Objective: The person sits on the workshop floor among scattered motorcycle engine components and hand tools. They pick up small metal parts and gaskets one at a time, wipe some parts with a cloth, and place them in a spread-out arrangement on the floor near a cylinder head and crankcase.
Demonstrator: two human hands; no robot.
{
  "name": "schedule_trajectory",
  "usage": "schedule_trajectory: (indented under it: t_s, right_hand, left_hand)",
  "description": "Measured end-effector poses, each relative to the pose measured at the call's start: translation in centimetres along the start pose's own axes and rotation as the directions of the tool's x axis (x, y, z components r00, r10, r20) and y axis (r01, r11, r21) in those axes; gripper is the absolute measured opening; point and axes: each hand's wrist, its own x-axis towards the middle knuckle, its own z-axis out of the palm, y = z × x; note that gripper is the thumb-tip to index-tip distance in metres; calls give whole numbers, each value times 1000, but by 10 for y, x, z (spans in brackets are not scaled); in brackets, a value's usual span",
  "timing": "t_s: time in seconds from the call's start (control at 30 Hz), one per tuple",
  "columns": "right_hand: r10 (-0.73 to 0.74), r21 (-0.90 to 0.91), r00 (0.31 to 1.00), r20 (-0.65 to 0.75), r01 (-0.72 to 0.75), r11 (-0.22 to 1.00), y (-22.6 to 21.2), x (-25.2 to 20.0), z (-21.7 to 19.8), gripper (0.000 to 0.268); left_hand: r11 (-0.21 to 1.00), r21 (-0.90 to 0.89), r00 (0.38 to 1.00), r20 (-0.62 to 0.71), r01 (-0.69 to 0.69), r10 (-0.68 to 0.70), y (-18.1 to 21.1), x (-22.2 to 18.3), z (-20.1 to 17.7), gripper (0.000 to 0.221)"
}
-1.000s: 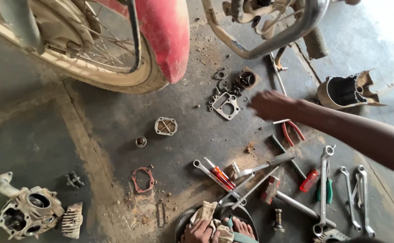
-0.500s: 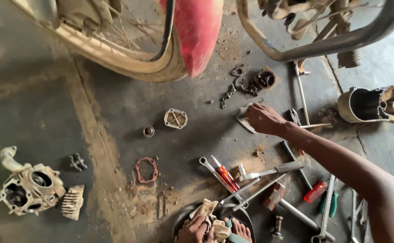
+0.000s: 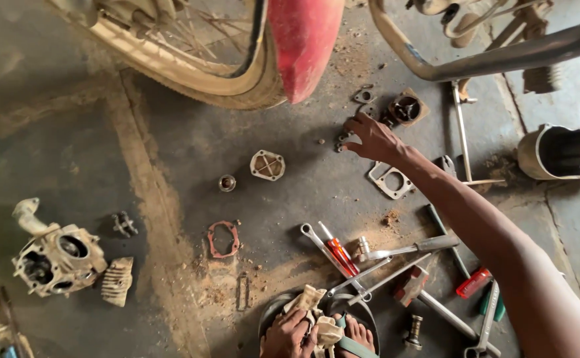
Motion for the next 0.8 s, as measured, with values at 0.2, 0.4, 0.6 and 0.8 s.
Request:
schedule_trajectory:
  t_s: [0.2, 0.4, 0.6, 0.8]
  right_hand:
    - [-102, -26, 995, -16, 101, 995, -8, 2, 10, 66]
    - [-106, -40, 993, -44, 104, 994, -6, -2, 25, 36]
    - [-113, -26, 992, -52, 111, 993, -7, 4, 27, 26]
    - [-98, -11, 995, -34, 98, 995, -3, 9, 33, 31]
  left_hand:
    - [1000, 4, 1000, 12, 17, -17, -9, -6, 12, 29]
    - [1000, 10, 1000, -14, -26, 26, -17, -8, 22, 30]
    - [1000, 3, 999, -37, -21, 21, -18, -10, 26, 31]
    - [999, 32, 1000, -1, 17, -17, -22, -15, 34, 31]
